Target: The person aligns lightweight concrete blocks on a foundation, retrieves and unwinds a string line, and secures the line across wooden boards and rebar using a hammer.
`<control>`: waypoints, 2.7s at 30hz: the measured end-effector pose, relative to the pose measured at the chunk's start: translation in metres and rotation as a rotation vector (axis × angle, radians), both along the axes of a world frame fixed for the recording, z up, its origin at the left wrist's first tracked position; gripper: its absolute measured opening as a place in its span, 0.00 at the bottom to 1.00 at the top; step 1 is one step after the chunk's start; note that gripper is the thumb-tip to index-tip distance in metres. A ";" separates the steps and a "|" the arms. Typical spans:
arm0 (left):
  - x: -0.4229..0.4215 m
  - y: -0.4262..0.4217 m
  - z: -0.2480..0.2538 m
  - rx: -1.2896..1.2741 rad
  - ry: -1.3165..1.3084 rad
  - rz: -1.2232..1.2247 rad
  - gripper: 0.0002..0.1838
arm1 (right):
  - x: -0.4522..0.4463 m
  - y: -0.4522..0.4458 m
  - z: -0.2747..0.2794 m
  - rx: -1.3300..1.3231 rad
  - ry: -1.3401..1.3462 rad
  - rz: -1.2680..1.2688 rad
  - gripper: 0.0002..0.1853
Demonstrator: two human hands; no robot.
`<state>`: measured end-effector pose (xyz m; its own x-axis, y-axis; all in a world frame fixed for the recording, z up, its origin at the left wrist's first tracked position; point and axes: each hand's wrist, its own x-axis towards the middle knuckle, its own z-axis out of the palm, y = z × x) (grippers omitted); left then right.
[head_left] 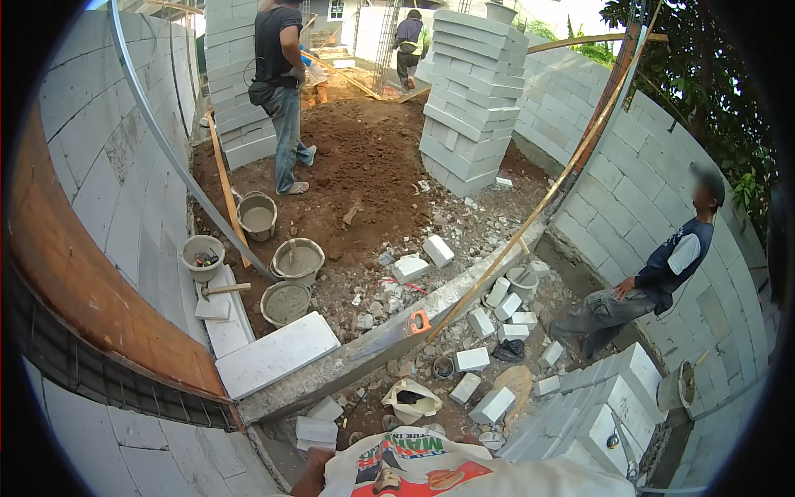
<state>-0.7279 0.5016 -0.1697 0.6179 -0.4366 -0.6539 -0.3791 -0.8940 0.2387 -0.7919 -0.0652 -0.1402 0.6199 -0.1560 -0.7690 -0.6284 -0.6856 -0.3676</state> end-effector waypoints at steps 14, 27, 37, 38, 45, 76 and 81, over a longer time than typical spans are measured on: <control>0.007 0.005 0.005 -0.194 -0.174 0.164 0.19 | 0.033 0.014 0.002 -0.060 0.007 0.093 0.18; 0.030 0.015 0.028 -0.297 -0.189 0.184 0.16 | 0.035 0.044 0.010 -0.102 0.055 0.074 0.28; 0.015 0.027 0.047 -0.193 -0.100 0.186 0.16 | 0.019 0.059 -0.008 -0.039 0.043 0.091 0.30; 0.014 0.030 0.044 -0.192 -0.111 0.170 0.16 | 0.016 0.051 -0.036 0.012 0.013 0.175 0.30; -0.002 0.024 0.030 -0.147 -0.230 0.310 0.17 | 0.009 0.055 0.024 0.067 -0.070 0.098 0.20; -0.040 -0.011 0.053 -1.192 0.200 2.088 0.13 | 0.188 0.146 0.153 0.192 -0.222 0.814 0.15; -0.001 -0.024 0.055 -1.440 0.224 2.161 0.17 | 0.259 0.173 0.131 0.243 -0.122 0.951 0.21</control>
